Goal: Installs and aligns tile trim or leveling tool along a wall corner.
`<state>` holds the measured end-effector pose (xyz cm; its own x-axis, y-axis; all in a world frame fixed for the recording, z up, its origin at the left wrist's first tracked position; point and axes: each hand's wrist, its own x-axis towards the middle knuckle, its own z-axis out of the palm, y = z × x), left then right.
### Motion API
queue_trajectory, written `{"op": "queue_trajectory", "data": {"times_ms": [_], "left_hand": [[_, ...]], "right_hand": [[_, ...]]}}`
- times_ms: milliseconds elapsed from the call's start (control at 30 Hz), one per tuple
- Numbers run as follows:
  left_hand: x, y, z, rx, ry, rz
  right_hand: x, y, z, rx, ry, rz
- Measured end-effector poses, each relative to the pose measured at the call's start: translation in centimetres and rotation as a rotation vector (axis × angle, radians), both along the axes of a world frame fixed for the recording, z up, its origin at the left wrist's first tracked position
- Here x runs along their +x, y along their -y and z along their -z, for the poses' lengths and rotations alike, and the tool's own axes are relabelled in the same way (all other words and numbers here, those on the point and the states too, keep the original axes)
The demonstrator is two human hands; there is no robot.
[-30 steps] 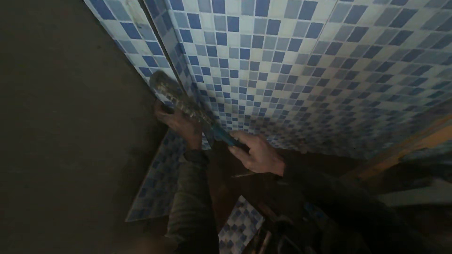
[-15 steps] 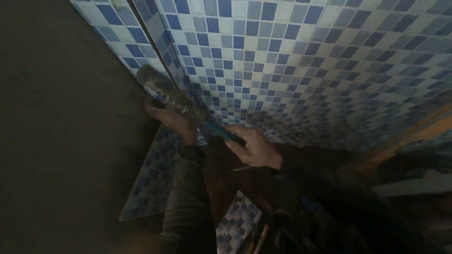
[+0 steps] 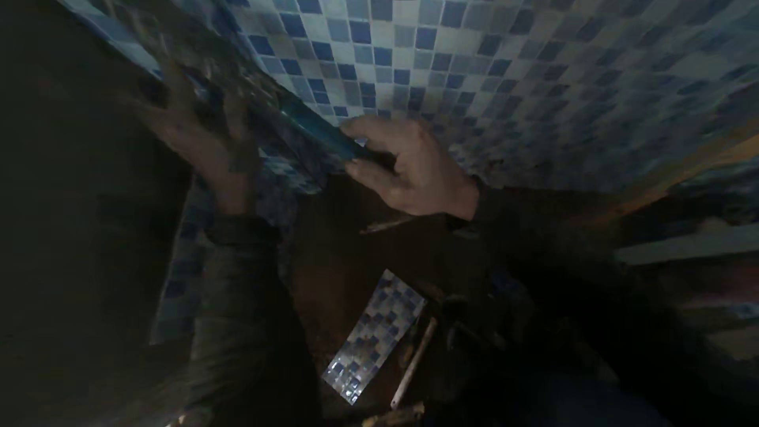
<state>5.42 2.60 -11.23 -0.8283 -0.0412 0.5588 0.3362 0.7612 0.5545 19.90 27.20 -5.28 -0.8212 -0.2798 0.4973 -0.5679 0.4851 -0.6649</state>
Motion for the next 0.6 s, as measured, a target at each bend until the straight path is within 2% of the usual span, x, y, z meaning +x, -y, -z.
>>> {"op": "queue_trajectory", "data": {"times_ms": [300,400,500,600], "left_hand": [[-1.1,-0.4,1.0,0.031,-0.023,-0.084],[-1.5,-0.4,1.4,0.002,-0.004,-0.118],[-1.0,-1.0,0.8,-0.011,-0.028,-0.131],[0.5,-1.9,-0.7,0.011,0.062,-0.130]], "right_hand": [[0.0,-0.8,-1.0,-0.012,0.039,-0.141],[-0.3,-0.9,-0.9,0.030,0.047,-0.113],[-0.2,-1.0,-0.9,0.068,0.050,-0.068],[0.0,-0.9,-0.9,0.044,0.049,-0.087]]}}
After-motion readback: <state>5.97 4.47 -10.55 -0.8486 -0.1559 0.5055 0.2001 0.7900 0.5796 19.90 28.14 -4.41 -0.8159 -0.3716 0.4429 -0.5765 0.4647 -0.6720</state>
